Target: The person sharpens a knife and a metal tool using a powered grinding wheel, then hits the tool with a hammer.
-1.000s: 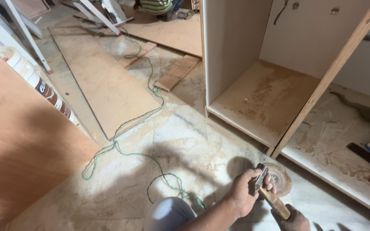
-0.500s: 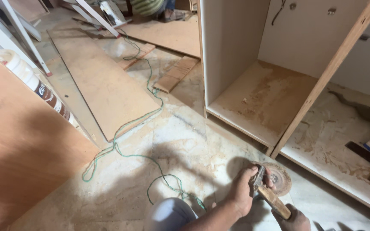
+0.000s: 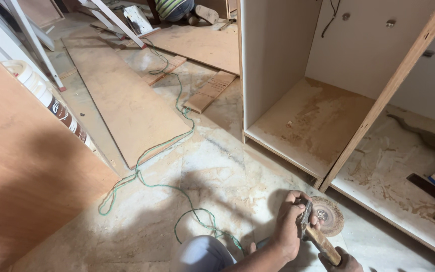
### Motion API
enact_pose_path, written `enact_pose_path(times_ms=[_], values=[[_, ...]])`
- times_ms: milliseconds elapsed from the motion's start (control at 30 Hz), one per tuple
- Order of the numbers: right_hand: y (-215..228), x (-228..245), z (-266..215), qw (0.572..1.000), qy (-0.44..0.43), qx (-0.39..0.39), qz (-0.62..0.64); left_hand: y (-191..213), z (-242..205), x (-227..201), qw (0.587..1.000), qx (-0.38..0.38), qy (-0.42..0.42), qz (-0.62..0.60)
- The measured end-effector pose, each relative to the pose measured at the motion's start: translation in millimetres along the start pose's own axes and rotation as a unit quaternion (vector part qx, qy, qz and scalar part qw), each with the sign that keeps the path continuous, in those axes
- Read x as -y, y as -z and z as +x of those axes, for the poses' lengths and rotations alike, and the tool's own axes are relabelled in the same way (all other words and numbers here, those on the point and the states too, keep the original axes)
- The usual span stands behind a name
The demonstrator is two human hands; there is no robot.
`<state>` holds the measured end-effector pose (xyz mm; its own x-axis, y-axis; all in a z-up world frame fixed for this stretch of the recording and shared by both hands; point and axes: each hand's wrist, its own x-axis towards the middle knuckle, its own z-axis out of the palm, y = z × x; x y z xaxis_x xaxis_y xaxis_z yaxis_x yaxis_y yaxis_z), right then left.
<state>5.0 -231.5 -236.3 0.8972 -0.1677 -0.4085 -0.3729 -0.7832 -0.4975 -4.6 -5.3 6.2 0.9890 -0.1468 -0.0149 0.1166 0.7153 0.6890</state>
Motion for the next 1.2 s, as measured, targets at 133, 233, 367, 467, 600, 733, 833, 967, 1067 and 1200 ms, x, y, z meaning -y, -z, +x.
enact_pose_path(times_ms=[133, 233, 367, 467, 600, 733, 833, 967, 1067, 1200], values=[[-2.9, 1.3, -1.6, 1.0, -0.013, 0.003, 0.005, -2.5, -0.5, -2.8, 0.997, -0.071, 0.018, 0.023], [-1.3, 12.9, -15.1, 0.996, 0.017, -0.019, 0.084, -0.6, -0.3, -5.0, 0.999, -0.046, 0.008, -0.014], [18.7, 37.2, -53.7, 0.992, 0.046, -0.093, 0.071, 1.0, 5.9, -3.5, 1.0, 0.012, -0.009, 0.011], [34.3, 61.8, -76.7, 0.988, 0.033, -0.098, 0.113, 1.5, 0.5, -8.3, 1.0, 0.025, 0.017, 0.003], [52.9, 76.1, -92.3, 0.989, 0.046, -0.118, 0.076, -3.9, 0.7, -13.0, 0.998, 0.063, 0.009, 0.026], [50.9, 76.6, -93.1, 0.99, 0.016, -0.097, 0.102, 3.7, 6.4, -10.9, 0.997, 0.054, -0.028, 0.05], [41.3, 67.9, -82.1, 0.988, 0.051, -0.131, 0.068, 5.3, 8.9, -2.8, 0.997, -0.002, 0.007, 0.082], [18.0, 32.9, -60.4, 0.989, 0.077, -0.107, 0.06, 12.7, 11.9, 9.1, 0.994, -0.017, -0.018, 0.104], [-2.3, 21.2, -29.1, 0.981, 0.075, -0.1, 0.15, 17.5, 9.4, 12.4, 0.994, -0.048, -0.026, 0.097], [-22.3, 15.7, -19.7, 0.959, 0.163, -0.218, 0.084, 15.5, 10.5, 11.7, 0.979, -0.14, -0.015, 0.149]])
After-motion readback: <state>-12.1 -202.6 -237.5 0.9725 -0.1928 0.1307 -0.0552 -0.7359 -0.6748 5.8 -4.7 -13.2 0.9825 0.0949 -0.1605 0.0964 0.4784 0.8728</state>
